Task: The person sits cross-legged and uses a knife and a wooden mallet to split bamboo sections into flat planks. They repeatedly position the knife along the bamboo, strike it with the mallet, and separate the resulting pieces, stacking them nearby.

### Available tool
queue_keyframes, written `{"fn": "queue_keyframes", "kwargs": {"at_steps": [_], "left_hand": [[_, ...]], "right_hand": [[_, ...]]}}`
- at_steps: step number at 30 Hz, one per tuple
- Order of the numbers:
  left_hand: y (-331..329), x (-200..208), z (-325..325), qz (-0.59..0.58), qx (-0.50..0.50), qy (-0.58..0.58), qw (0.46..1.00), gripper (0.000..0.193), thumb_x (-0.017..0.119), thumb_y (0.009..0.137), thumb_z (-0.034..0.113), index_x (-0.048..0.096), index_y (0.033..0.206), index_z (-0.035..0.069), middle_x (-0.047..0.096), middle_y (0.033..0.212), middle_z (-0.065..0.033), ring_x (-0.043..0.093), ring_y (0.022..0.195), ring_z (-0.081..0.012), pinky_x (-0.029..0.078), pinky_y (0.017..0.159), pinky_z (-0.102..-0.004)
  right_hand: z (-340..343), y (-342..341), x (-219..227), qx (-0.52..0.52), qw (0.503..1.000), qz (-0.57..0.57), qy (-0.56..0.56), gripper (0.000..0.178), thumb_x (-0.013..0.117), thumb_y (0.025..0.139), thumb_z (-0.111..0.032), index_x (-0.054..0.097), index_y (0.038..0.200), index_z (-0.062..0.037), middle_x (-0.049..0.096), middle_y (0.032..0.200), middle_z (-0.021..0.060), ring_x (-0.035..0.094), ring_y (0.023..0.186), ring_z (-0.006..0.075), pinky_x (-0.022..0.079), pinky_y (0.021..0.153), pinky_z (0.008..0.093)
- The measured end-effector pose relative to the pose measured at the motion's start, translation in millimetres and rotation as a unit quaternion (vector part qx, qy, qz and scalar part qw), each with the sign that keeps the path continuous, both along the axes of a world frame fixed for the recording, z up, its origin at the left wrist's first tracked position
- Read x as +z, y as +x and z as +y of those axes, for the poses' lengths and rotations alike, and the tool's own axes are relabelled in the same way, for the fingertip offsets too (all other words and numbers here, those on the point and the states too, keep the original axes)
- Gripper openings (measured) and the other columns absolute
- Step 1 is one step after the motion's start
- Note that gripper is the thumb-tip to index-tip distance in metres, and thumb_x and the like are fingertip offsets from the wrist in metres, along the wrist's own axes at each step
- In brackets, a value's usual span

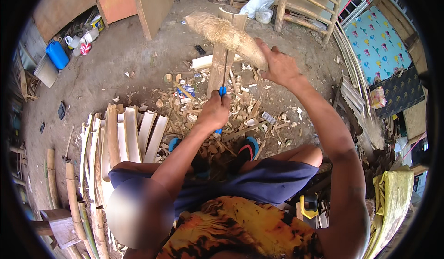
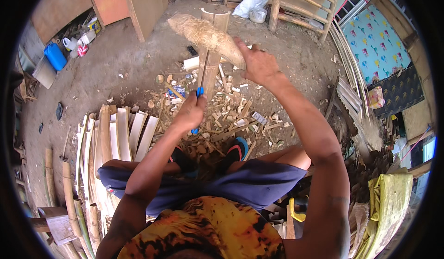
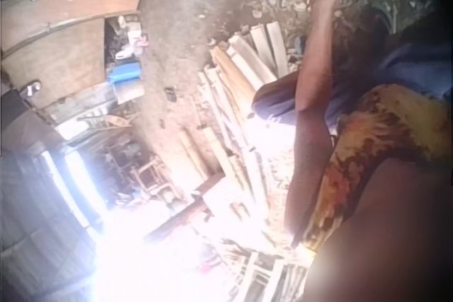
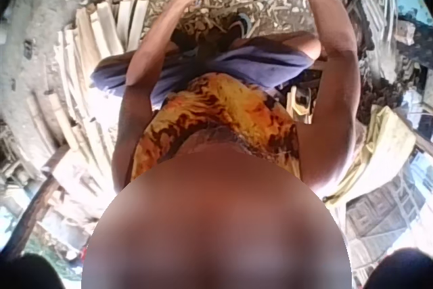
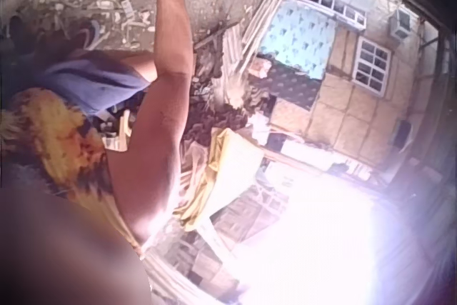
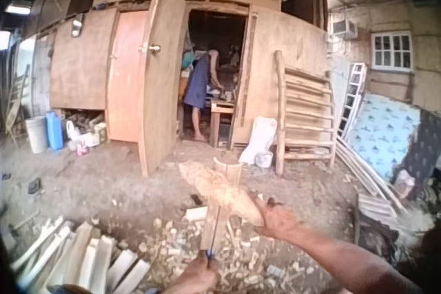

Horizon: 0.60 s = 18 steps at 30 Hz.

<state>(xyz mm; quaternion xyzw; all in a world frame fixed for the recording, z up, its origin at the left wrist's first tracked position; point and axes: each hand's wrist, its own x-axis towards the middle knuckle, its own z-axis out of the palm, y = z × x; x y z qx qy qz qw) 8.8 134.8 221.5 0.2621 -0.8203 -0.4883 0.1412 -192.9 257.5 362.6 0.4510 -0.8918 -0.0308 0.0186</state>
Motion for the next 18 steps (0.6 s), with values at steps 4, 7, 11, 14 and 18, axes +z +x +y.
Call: {"fn": "queue_keyframes", "kwargs": {"at_steps": [4, 7, 11, 14, 18], "left_hand": [[11.7, -29.8, -17.6, -0.022, -0.005, -0.051, 0.998, 0.044, 0.041, 0.106, 0.035, 0.048, 0.126, -0.004, 0.067, 0.091, -0.0352, 0.066, 0.090, -0.0543, 0.050, 0.082, -0.0602], [13.6, -52.2, -42.6, -0.080, -0.011, -0.041, 0.996, 0.060, 0.042, 0.106, 0.044, 0.045, 0.139, -0.007, 0.065, 0.108, -0.0349, 0.063, 0.108, -0.0510, 0.048, 0.094, -0.0541], [3.7, -78.0, -63.8, -0.021, 0.005, -0.056, 0.998, 0.043, 0.045, 0.107, 0.036, 0.048, 0.132, 0.000, 0.066, 0.084, -0.0275, 0.067, 0.083, -0.0475, 0.049, 0.075, -0.0542], [-5.4, -96.9, -70.7, 0.015, 0.001, -0.036, 0.999, 0.041, 0.043, 0.107, 0.036, 0.049, 0.127, 0.000, 0.065, 0.081, -0.0270, 0.066, 0.081, -0.0484, 0.048, 0.073, -0.0541], [-15.3, -119.9, -70.1, 0.005, -0.007, -0.074, 0.997, 0.036, 0.044, 0.107, 0.034, 0.050, 0.119, 0.000, 0.064, 0.080, -0.0269, 0.065, 0.079, -0.0497, 0.048, 0.072, -0.0560]], "right_hand": [[16.6, -24.6, -46.3, 0.030, 0.964, -0.163, -0.210, 0.101, 0.088, 0.075, -0.026, 0.031, 0.157, -0.0087, 0.056, 0.140, 0.0257, 0.067, 0.115, 0.0366, 0.052, 0.105, 0.0433], [19.8, -11.6, 3.9, 0.034, 0.907, -0.176, -0.382, 0.101, 0.090, 0.075, -0.023, 0.032, 0.155, -0.0052, 0.057, 0.140, 0.0258, 0.067, 0.115, 0.0327, 0.052, 0.106, 0.0399], [1.1, 10.1, 99.3, 0.085, 0.742, -0.117, -0.655, 0.073, 0.082, 0.084, -0.021, 0.041, 0.141, 0.0019, 0.066, 0.120, 0.0197, 0.069, 0.098, 0.0289, 0.057, 0.090, 0.0411], [-33.1, 11.0, 70.2, 0.150, 0.766, 0.047, -0.624, 0.102, 0.085, 0.081, -0.028, 0.021, 0.156, -0.0015, 0.062, 0.123, 0.0253, 0.069, 0.104, 0.0310, 0.060, 0.090, 0.0440], [-52.3, -5.7, -87.6, -0.030, 0.992, -0.122, -0.027, 0.110, 0.083, 0.078, -0.035, 0.015, 0.160, -0.0080, 0.062, 0.122, 0.0350, 0.068, 0.108, 0.0414, 0.053, 0.102, 0.0468]]}}
